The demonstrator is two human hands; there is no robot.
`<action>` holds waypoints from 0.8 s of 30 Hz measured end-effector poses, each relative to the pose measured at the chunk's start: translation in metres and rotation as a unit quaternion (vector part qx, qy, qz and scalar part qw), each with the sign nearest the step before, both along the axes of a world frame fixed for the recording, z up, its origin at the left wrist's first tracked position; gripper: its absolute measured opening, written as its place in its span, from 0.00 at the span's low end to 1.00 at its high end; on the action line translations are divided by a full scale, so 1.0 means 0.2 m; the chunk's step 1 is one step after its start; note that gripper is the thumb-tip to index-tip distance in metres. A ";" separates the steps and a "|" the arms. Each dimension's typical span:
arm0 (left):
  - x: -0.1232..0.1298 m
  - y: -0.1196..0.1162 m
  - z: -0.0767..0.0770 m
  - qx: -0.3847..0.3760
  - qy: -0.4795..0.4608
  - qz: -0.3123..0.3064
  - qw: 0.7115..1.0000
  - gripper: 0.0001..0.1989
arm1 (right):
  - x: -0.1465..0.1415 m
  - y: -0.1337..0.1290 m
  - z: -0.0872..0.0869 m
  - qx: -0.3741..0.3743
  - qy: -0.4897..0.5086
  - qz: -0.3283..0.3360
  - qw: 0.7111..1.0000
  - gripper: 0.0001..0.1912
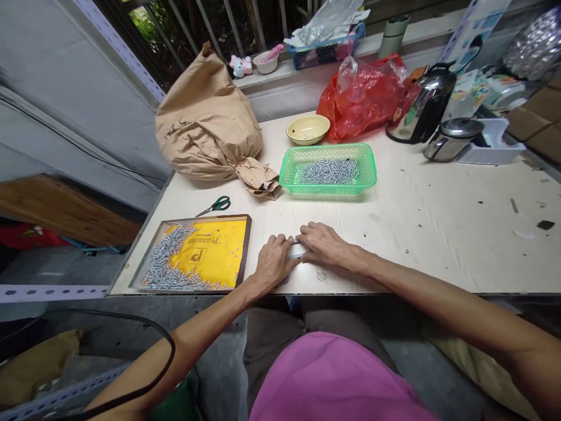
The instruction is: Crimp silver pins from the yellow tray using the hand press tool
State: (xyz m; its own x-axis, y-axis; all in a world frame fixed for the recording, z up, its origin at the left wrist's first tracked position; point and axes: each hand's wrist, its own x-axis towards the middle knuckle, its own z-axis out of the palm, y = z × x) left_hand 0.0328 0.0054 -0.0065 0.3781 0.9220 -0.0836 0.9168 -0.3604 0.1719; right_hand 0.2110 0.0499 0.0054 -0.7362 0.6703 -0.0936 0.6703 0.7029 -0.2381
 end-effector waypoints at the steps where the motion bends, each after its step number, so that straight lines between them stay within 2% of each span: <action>1: 0.00 -0.03 -0.01 0.015 -0.014 0.002 1.000 0.22 | 0.02 0.00 0.00 0.004 0.016 0.010 1.000 0.20; 3: 0.02 -0.11 -0.04 0.043 -0.047 0.006 0.998 0.24 | 0.07 0.01 -0.02 -0.008 0.048 0.024 0.999 0.24; 5: 0.06 -0.19 -0.08 0.057 -0.081 -0.005 0.995 0.23 | 0.10 0.02 -0.05 -0.017 0.066 0.013 0.998 0.20; 8: 0.14 -0.28 -0.12 0.035 -0.124 -0.043 0.991 0.24 | 0.10 0.05 -0.09 0.015 0.041 -0.015 0.999 0.12; 12: 0.20 -0.32 -0.12 0.003 -0.158 -0.067 0.985 0.19 | 0.06 0.14 -0.10 0.055 -0.002 -0.023 0.998 0.10; 16: 0.20 -0.31 -0.13 -0.001 -0.188 -0.074 0.979 0.18 | -0.06 0.13 -0.04 0.068 -0.025 -0.046 0.996 0.08; 18: 0.20 -0.32 -0.15 -0.005 -0.197 -0.075 0.978 0.17 | -0.15 0.05 0.00 0.068 -0.011 0.016 0.998 0.08; 20: 0.20 -0.33 -0.17 -0.011 -0.196 -0.069 0.978 0.18 | -0.26 -0.04 0.01 0.048 0.009 0.121 0.992 0.08; 22: 0.20 -0.35 -0.20 -0.013 -0.191 -0.064 0.979 0.21 | -0.35 -0.11 -0.02 0.038 0.015 0.195 0.980 0.09; 24: 0.20 -0.38 -0.22 -0.012 -0.185 -0.066 0.981 0.24 | -0.42 -0.14 -0.07 0.045 0.023 0.229 0.972 0.10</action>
State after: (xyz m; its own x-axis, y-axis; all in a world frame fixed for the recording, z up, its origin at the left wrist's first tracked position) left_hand 0.0735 -0.0696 -0.0504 0.5020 0.8628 0.0600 0.7364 -0.4627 0.4936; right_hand 0.1270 0.0224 -0.0090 -0.9613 0.2754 -0.0095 0.2723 0.9444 -0.1844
